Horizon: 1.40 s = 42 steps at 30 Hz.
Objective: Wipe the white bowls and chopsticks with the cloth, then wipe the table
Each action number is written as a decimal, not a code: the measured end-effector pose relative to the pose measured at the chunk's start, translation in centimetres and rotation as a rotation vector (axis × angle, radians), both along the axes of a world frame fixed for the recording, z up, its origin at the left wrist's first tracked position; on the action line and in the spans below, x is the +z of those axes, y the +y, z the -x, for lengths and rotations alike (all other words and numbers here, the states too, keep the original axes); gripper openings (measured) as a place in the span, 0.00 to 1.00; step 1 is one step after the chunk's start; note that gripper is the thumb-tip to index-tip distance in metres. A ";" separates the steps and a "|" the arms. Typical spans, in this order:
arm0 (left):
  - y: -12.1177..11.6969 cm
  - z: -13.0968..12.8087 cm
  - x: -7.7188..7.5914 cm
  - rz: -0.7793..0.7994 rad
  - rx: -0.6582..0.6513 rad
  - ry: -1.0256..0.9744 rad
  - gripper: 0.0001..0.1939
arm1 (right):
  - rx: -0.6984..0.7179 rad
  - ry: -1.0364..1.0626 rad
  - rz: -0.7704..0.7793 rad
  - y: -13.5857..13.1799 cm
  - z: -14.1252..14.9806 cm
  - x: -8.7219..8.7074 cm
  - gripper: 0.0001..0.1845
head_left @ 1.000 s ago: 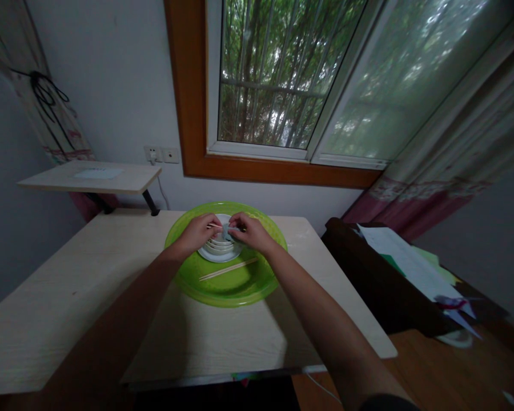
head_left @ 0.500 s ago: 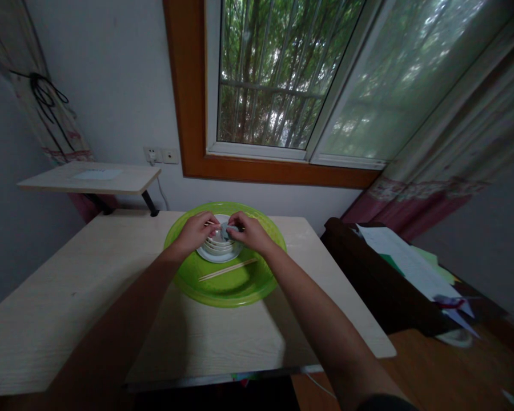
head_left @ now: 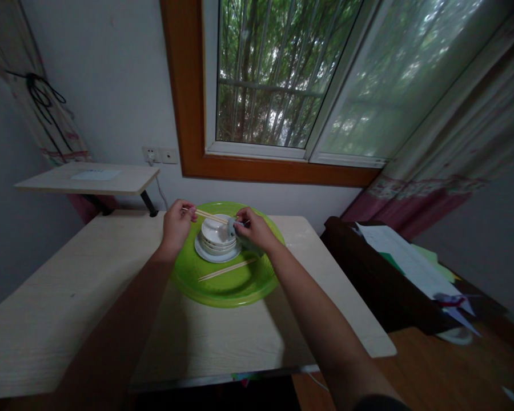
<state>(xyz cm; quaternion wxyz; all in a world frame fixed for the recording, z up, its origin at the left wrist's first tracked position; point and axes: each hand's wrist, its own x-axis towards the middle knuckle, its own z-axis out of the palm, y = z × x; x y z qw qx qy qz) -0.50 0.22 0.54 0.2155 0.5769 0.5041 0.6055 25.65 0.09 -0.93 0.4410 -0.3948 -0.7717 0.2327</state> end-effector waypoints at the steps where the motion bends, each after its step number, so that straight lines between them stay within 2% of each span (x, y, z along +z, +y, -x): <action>1: 0.1 0.2 0.0 -0.008 0.030 -0.031 0.05 | -0.001 0.012 0.005 0.1 -0.1 -0.1 0.15; 5: 0.4 0.7 -0.1 0.006 0.078 -0.090 0.06 | 0.018 0.095 0.042 0.5 -0.3 -0.5 0.17; 8: 0.7 0.8 -0.3 -0.014 0.087 -0.030 0.06 | 0.007 0.150 0.069 0.6 -0.4 -0.5 0.16; 17: 0.3 0.1 -0.4 -0.151 0.146 0.515 0.08 | -0.046 0.327 0.135 0.9 -0.6 -0.4 0.16; 21: -0.1 -0.1 -0.4 -0.162 0.047 0.713 0.07 | -0.061 0.306 0.151 1.0 -0.7 -0.4 0.16; 25: -0.6 -0.5 -0.2 -0.128 -0.016 0.861 0.12 | -0.088 0.286 0.137 1.0 -0.8 -0.4 0.15; 33: -0.9 -0.8 -0.2 -0.094 -0.102 0.819 0.14 | -0.234 0.227 0.075 1.1 -1.0 -0.2 0.14; 39: -0.7 -0.6 -0.7 -0.096 -0.067 0.868 0.14 | -0.447 0.236 0.026 1.2 -1.4 0.1 0.13; 42: -0.7 -0.6 -0.6 -0.086 -0.079 0.861 0.14 | -0.507 0.302 -0.026 0.9 -1.5 0.5 0.13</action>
